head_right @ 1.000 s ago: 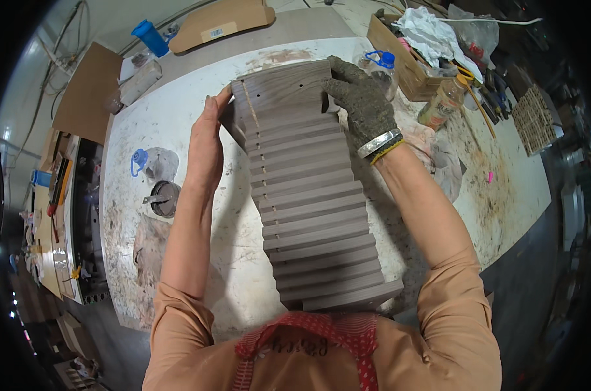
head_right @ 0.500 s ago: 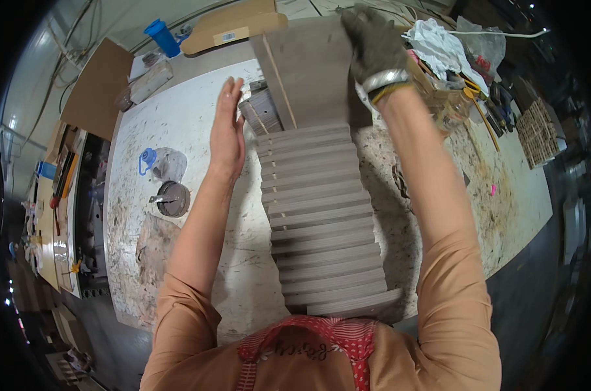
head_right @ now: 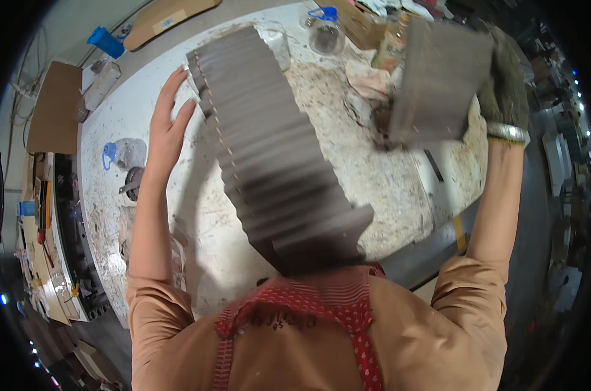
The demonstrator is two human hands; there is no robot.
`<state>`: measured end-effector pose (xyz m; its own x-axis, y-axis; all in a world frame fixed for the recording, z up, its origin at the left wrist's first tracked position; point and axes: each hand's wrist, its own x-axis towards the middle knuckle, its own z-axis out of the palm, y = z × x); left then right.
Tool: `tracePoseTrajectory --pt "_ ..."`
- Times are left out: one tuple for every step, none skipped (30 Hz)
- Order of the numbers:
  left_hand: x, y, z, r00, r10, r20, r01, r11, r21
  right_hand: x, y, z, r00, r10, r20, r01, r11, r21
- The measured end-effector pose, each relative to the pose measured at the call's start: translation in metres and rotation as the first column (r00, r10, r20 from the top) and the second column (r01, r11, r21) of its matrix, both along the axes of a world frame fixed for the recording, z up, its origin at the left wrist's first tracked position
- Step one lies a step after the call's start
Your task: The person wipes wood-textured furniture panels using a cloth, then uses a marker to draw lines on a panel before continuing to wipe and handle the pieces.
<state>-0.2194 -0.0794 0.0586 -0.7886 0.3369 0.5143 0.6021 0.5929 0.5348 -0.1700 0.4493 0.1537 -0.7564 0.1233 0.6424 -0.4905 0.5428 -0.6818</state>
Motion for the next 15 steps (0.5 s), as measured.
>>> tracePoseTrajectory --pt "0.030 -0.002 -0.005 0.984 0.024 0.177 -0.049 0.989 0.137 0.023 0.033 -0.027 0.983 0.166 0.080 -0.100 0.845 -0.525" --pt "0.057 -0.004 -0.009 0.938 0.014 0.347 -0.114 0.956 0.269 0.057 0.046 -0.040 0.968 0.220 0.122 -0.135 0.865 -0.483" --pt "0.087 -0.005 -0.020 0.905 -0.012 0.425 -0.133 0.941 0.310 0.087 0.054 -0.046 0.912 0.331 0.244 -0.070 0.710 -0.701" --pt "0.121 -0.007 -0.035 0.865 -0.028 0.501 -0.169 0.924 0.342 0.114 0.028 -0.047 0.868 0.362 0.340 -0.001 0.686 -0.728" --pt "0.153 -0.002 -0.041 0.818 -0.042 0.574 -0.199 0.915 0.350 0.139 0.020 -0.054 0.821 0.343 0.457 0.052 0.751 -0.658" --pt "0.182 0.006 -0.048 0.764 -0.054 0.643 -0.231 0.907 0.351 0.158 0.010 -0.063 0.753 0.314 0.578 0.103 0.811 -0.576" --pt "0.208 0.013 -0.055 0.741 -0.069 0.668 -0.233 0.906 0.353 0.175 -0.010 -0.065 0.681 0.286 0.674 0.110 0.870 -0.480" --pt "0.229 0.022 -0.058 0.717 -0.085 0.692 -0.234 0.905 0.354 0.185 -0.032 -0.064 0.648 0.205 0.733 -0.003 0.964 -0.267" --pt "0.243 0.033 -0.059 0.706 -0.098 0.701 -0.223 0.909 0.353 0.186 -0.050 -0.063 0.568 0.174 0.805 -0.150 0.983 -0.107" --pt "0.254 0.044 -0.058 0.695 -0.107 0.711 -0.215 0.913 0.347 0.178 -0.072 -0.059 0.406 0.285 0.868 -0.299 0.939 -0.169" --pt "0.261 0.050 -0.066 0.715 -0.086 0.693 -0.211 0.920 0.331 0.177 -0.090 -0.065 0.411 0.263 0.873 -0.381 0.919 -0.097" --pt "0.262 0.061 -0.065 0.694 -0.094 0.714 -0.230 0.911 0.343 0.177 -0.105 -0.072 0.367 0.283 0.886 -0.398 0.909 -0.125" --pt "0.263 0.070 -0.068 0.697 -0.083 0.712 -0.239 0.909 0.340 0.174 -0.115 -0.080 0.334 0.355 0.873 -0.470 0.866 -0.172" --pt "0.265 0.075 -0.073 0.702 -0.066 0.710 -0.254 0.908 0.335 0.172 -0.128 -0.087 0.306 0.374 0.875 -0.479 0.855 -0.198" --pt "0.266 0.082 -0.074 0.707 -0.072 0.704 -0.243 0.910 0.337 0.168 -0.136 -0.092 0.270 0.416 0.868 -0.552 0.806 -0.214"
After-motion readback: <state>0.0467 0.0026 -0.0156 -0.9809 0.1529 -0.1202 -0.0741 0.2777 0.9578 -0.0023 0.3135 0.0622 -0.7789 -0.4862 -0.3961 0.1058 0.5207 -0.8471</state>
